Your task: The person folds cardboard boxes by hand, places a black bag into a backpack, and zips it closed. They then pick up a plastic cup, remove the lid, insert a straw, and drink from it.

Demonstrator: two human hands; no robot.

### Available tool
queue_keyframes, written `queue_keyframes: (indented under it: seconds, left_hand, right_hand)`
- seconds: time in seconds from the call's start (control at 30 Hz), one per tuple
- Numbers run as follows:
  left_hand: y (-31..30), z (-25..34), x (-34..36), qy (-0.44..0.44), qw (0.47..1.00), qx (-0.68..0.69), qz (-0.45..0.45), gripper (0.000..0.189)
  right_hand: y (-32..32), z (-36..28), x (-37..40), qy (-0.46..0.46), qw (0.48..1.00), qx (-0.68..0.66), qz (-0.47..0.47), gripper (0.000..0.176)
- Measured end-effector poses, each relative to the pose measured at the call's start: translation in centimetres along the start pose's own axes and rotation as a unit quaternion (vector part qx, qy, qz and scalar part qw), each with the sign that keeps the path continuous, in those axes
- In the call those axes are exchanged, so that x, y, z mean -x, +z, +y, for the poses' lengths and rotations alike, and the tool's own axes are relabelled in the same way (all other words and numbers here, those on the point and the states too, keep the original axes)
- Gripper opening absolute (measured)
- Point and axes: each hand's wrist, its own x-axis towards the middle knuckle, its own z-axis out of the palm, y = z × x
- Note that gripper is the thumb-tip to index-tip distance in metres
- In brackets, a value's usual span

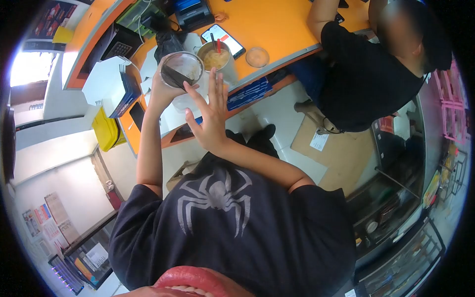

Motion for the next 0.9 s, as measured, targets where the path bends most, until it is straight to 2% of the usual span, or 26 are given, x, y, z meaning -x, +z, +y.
queue_keyframes:
  seconds: [0.27,0.47,0.57,0.77,0.9]
  left_hand:
    - [1.0,-1.4,0.9,0.004,0.998,0.055,0.033,0.082]
    - [1.3,-1.8,1.7,-0.033,0.991,0.122,0.044,0.080]
    - [1.3,-3.2,1.9,-0.027,0.990,0.133,0.027,0.079]
    - [0.9,-2.9,1.9,-0.045,0.984,0.170,0.024,0.086]
    - [0.0,-4.0,1.6,-0.023,0.971,0.235,0.044,0.098]
  right_hand:
    - [0.0,-0.3,0.3,0.004,1.000,0.013,-0.007,0.050]
    - [0.2,-0.2,0.5,-0.004,0.999,0.036,-0.017,0.050]
    - [0.1,-0.3,0.7,-0.011,0.999,0.036,-0.009,0.048]
    - [-0.7,-0.2,1.2,-0.017,0.999,0.017,0.034,0.044]
    - [-1.5,0.1,1.5,-0.021,0.997,0.014,0.076,0.041]
